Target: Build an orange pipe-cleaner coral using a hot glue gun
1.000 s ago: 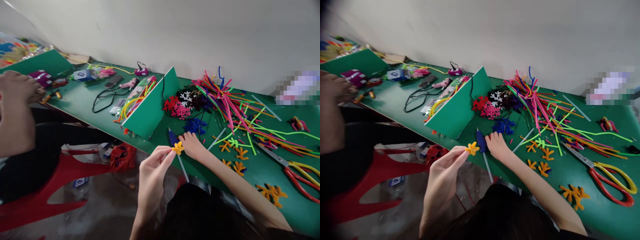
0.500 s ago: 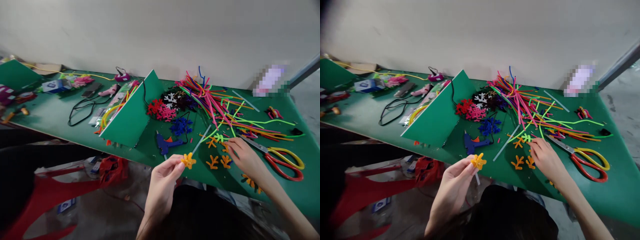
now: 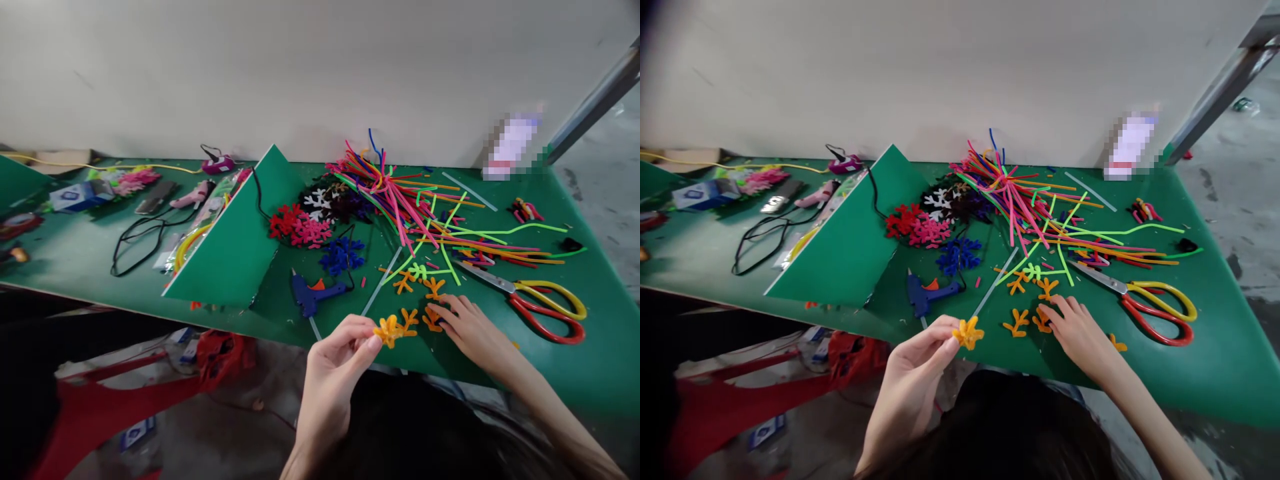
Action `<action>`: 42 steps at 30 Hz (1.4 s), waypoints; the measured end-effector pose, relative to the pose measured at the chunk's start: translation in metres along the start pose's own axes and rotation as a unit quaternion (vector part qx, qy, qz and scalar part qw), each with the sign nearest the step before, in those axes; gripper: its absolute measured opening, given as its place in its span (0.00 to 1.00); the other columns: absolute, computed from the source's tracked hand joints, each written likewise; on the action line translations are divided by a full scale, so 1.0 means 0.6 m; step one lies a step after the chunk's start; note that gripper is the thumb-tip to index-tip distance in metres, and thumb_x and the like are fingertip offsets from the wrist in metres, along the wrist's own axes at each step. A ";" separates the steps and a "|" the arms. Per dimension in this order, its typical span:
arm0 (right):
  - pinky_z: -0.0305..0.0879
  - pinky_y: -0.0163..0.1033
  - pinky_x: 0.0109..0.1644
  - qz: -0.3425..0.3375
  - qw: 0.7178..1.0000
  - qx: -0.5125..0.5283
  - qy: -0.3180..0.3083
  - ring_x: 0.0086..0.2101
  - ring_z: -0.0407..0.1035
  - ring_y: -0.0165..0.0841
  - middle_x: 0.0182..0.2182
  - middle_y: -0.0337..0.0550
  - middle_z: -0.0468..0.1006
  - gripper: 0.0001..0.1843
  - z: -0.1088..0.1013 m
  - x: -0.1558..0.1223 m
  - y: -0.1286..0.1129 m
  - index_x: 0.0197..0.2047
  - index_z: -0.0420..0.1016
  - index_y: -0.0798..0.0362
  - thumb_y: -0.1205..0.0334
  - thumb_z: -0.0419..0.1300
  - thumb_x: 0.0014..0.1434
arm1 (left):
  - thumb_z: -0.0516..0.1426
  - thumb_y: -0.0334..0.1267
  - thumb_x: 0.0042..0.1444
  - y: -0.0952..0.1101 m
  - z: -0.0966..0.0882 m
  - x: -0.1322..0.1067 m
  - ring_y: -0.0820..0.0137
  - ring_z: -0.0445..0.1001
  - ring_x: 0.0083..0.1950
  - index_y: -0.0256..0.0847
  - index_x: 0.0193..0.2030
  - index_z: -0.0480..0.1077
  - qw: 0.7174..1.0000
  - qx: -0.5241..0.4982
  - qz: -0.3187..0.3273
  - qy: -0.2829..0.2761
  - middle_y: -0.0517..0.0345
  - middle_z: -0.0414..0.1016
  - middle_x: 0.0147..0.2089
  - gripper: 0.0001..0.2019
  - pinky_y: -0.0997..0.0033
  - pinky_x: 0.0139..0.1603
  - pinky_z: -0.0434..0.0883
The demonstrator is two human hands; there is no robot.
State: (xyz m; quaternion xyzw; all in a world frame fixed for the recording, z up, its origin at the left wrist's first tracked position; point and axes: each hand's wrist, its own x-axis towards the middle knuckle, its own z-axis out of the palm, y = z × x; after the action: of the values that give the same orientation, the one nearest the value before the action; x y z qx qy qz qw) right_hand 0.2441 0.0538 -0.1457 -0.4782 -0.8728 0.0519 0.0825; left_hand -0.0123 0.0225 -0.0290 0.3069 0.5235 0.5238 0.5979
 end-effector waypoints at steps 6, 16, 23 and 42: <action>0.68 0.48 0.43 -0.013 0.999 -0.027 0.017 0.43 0.68 0.43 0.45 0.54 0.73 0.16 0.017 0.007 -0.001 0.49 0.73 0.58 0.72 0.46 0.66 | 0.68 0.39 0.48 0.008 0.020 -0.016 0.73 0.65 0.34 0.39 0.26 0.78 1.000 0.018 -0.017 -0.019 0.57 0.70 0.34 0.07 0.74 0.33 0.62; 0.66 0.46 0.39 0.036 0.994 0.011 0.102 0.36 0.71 0.41 0.36 0.52 0.77 0.17 -0.018 -0.006 0.019 0.47 0.73 0.60 0.65 0.43 0.70 | 0.69 0.39 0.47 0.004 0.029 -0.016 0.72 0.68 0.35 0.39 0.26 0.79 0.997 -0.018 -0.051 -0.057 0.56 0.72 0.34 0.07 0.75 0.35 0.64; 0.65 0.38 0.28 0.186 0.942 0.275 0.054 0.24 0.68 0.33 0.28 0.41 0.76 0.20 -0.028 -0.003 0.022 0.57 0.65 0.53 0.54 0.47 0.68 | 0.69 0.43 0.45 0.002 0.025 -0.011 0.73 0.64 0.32 0.40 0.27 0.80 0.997 0.014 -0.040 -0.072 0.55 0.73 0.35 0.09 0.74 0.33 0.63; 0.59 0.38 0.29 0.315 0.841 0.436 0.052 0.25 0.61 0.32 0.25 0.39 0.69 0.25 -0.024 0.000 0.040 0.45 0.78 0.52 0.41 0.53 0.60 | 0.69 0.41 0.46 0.015 0.036 -0.014 0.74 0.65 0.33 0.40 0.27 0.80 0.998 0.010 -0.018 -0.059 0.55 0.72 0.34 0.08 0.75 0.33 0.63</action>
State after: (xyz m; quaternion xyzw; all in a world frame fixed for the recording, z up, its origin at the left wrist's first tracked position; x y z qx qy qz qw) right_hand 0.2669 0.0669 -0.1357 -0.6442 -0.5569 0.4254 0.3066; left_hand 0.0060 0.0208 -0.0127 0.3335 0.4981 0.4889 0.6338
